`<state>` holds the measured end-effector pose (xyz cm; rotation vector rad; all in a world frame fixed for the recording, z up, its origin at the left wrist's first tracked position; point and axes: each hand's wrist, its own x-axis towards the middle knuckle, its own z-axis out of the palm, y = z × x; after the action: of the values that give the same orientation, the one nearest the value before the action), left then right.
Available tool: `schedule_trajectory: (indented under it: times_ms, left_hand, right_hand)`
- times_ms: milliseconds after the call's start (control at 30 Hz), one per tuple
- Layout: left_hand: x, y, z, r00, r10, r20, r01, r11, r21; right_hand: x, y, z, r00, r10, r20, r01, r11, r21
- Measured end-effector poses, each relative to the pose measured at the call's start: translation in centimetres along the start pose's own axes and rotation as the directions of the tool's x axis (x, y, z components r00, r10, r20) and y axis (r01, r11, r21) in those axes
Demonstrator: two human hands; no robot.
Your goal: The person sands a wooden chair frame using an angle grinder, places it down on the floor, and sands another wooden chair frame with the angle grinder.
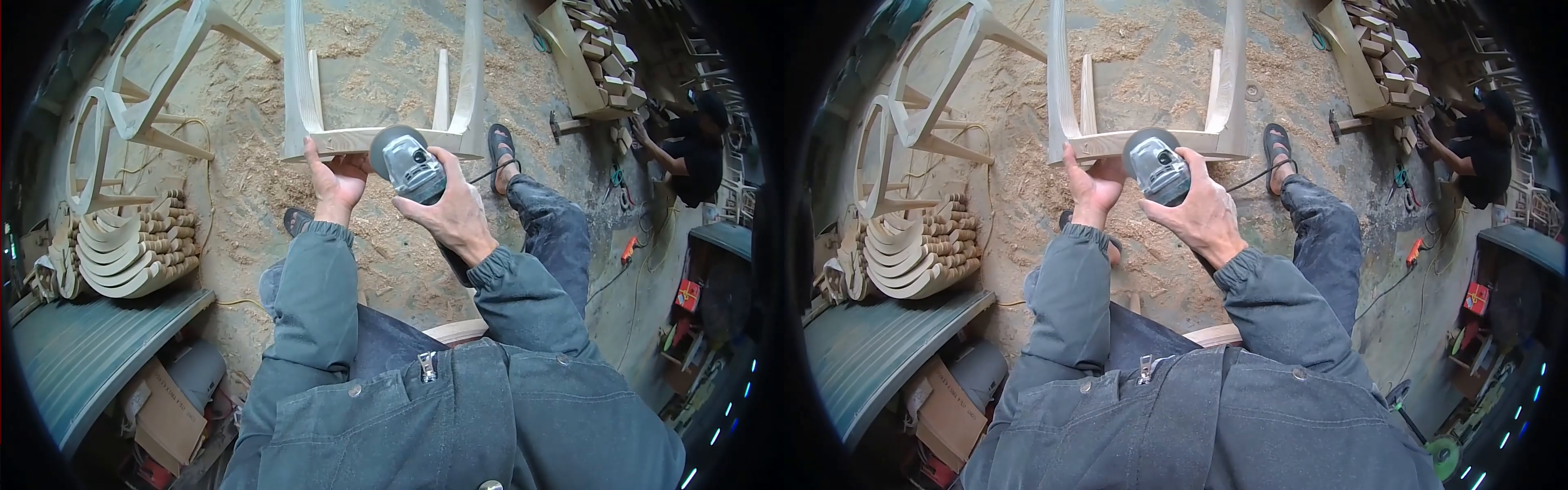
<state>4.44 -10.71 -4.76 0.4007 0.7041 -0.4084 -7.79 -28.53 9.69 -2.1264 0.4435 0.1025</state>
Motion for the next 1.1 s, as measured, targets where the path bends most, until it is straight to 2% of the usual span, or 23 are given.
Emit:
schedule_trajectory:
  times_ms: [200, 333, 433, 500, 600, 733, 833, 867, 967, 1033, 1100]
  left_hand:
    - [0.7, -0.5, -0.3, 0.999, 0.024, -0.038, -0.023, 0.999, 0.040]
    - [0.8, -1.0, -0.3, 0.998, 0.062, 0.004, -0.063, 0.997, 0.042]
    - [0.7, -0.9, -0.6, 0.997, 0.073, -0.005, -0.072, 0.995, 0.071]
    - [0.7, -0.7, -0.2, 0.998, 0.056, -0.004, -0.056, 0.996, 0.071]
    - [0.5, -0.4, -0.3, 0.999, 0.046, -0.002, -0.046, 0.996, 0.076]
    - [0.7, -0.6, -0.7, 0.999, 0.035, 0.021, -0.037, 0.996, 0.081]
    - [0.7, -0.6, -0.4, 0.998, 0.046, 0.041, -0.050, 0.994, 0.092]
    - [0.4, -0.9, 0.0, 0.998, 0.062, 0.020, -0.063, 0.996, 0.068]
    - [0.3, -0.8, -0.2, 0.997, 0.080, 0.007, -0.080, 0.995, 0.059]
    - [0.3, -0.7, -0.4, 0.996, 0.083, 0.027, -0.085, 0.993, 0.081]
    - [0.4, -0.5, -0.5, 0.997, 0.063, 0.050, -0.066, 0.996, 0.061]
  right_hand:
    - [-1.2, 2.1, -3.0, 0.988, 0.121, -0.096, -0.122, 0.992, -0.005]
    - [-1.3, 4.9, -3.9, 0.955, 0.172, -0.243, -0.148, 0.982, 0.117]
    - [-0.8, 3.1, -3.6, 0.977, 0.133, -0.164, -0.113, 0.986, 0.126]
    - [-0.1, 1.3, -2.5, 0.997, 0.068, -0.034, -0.064, 0.992, 0.108]
    - [1.3, 0.1, -0.8, 1.000, -0.009, 0.015, 0.009, 0.999, -0.031]
    - [0.6, 0.7, -1.5, 0.998, 0.048, -0.032, -0.049, 0.997, -0.052]
    - [-1.0, 2.4, -2.8, 0.979, 0.127, -0.157, -0.130, 0.991, -0.010]
    - [-1.2, 3.4, -2.7, 0.972, 0.148, -0.182, -0.135, 0.988, 0.080]
    - [-0.9, 3.4, -2.3, 0.964, 0.144, -0.226, -0.129, 0.988, 0.080]
    - [-0.1, 1.3, -1.8, 0.980, 0.113, -0.164, -0.100, 0.992, 0.083]
    - [1.3, -0.3, -1.0, 1.000, -0.009, 0.029, 0.012, 0.997, -0.080]
